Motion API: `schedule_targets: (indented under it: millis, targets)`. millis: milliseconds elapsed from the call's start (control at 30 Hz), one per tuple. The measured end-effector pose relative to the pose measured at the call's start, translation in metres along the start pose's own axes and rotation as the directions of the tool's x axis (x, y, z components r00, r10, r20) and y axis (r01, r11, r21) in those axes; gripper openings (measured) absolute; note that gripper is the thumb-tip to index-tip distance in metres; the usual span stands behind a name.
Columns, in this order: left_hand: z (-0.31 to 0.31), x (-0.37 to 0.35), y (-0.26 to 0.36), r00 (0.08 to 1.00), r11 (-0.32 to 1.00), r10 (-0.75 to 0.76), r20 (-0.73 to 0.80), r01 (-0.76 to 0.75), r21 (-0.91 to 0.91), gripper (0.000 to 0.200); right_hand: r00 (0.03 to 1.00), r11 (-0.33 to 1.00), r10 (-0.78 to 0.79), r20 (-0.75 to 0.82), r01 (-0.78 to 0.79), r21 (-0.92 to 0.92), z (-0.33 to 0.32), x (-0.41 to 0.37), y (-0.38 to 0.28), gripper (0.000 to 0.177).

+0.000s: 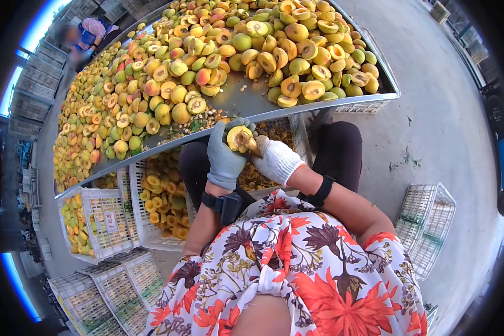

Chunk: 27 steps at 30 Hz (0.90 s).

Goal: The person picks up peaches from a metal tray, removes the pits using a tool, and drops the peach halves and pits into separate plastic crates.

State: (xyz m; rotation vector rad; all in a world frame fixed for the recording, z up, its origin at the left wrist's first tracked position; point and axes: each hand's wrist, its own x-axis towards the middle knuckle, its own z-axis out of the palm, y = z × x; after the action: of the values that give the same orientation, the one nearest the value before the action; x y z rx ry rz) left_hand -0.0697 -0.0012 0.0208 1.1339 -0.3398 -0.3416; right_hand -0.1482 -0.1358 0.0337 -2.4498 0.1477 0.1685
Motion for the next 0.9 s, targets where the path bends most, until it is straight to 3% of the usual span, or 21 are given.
schedule_targets:
  millis: [33, 267, 367, 433, 567, 600, 700, 833, 900]
  targets:
    - [0.002, -0.003, -0.001, 0.996, 0.973, 0.087, 0.016, -0.089, 0.212, 0.014, 1.0, 1.0, 0.001, 0.003, -0.001, -0.007, -0.001, -0.001, -0.002, 0.039]
    - [0.01, -0.013, -0.004, 0.988, 0.93, 0.152, 0.032, -0.153, 0.335, 0.016, 0.999, 0.998, 0.023, 0.042, -0.021, -0.054, -0.006, -0.01, -0.005, 0.038]
    - [0.004, -0.01, -0.014, 0.997, 0.998, -0.065, -0.032, 0.064, -0.012, 0.016, 0.998, 0.998, 0.004, 0.067, 0.001, -0.071, -0.003, -0.014, 0.001, 0.038]
    - [0.009, -0.012, -0.012, 0.996, 0.996, -0.076, -0.056, 0.073, -0.046, 0.016, 0.997, 0.997, -0.014, 0.08, 0.02, -0.078, -0.003, -0.016, 0.008, 0.037]
    - [0.019, -0.009, -0.006, 0.967, 0.952, -0.226, -0.115, 0.194, -0.238, 0.038, 0.995, 0.998, -0.001, 0.101, 0.008, -0.069, 0.002, -0.019, 0.015, 0.035]
    - [0.024, -0.009, -0.007, 0.966, 0.964, -0.208, -0.155, 0.176, -0.198, 0.051, 0.994, 0.998, 0.014, 0.108, -0.007, -0.065, 0.003, -0.019, 0.015, 0.035]
    - [0.023, -0.01, -0.015, 0.959, 0.966, -0.231, -0.165, 0.207, -0.155, 0.054, 0.998, 0.98, -0.069, 0.003, 0.067, 0.187, 0.024, -0.025, 0.024, 0.035]
    - [0.015, -0.015, -0.03, 0.948, 0.962, -0.271, -0.165, 0.264, -0.062, 0.06, 0.989, 0.993, 0.044, 0.139, -0.058, 0.1, 0.021, -0.029, 0.017, 0.035]
    - [0.013, -0.017, -0.031, 0.949, 0.963, -0.271, -0.161, 0.266, -0.051, 0.063, 0.974, 0.975, 0.061, 0.217, -0.105, 0.194, 0.023, -0.026, 0.022, 0.035]
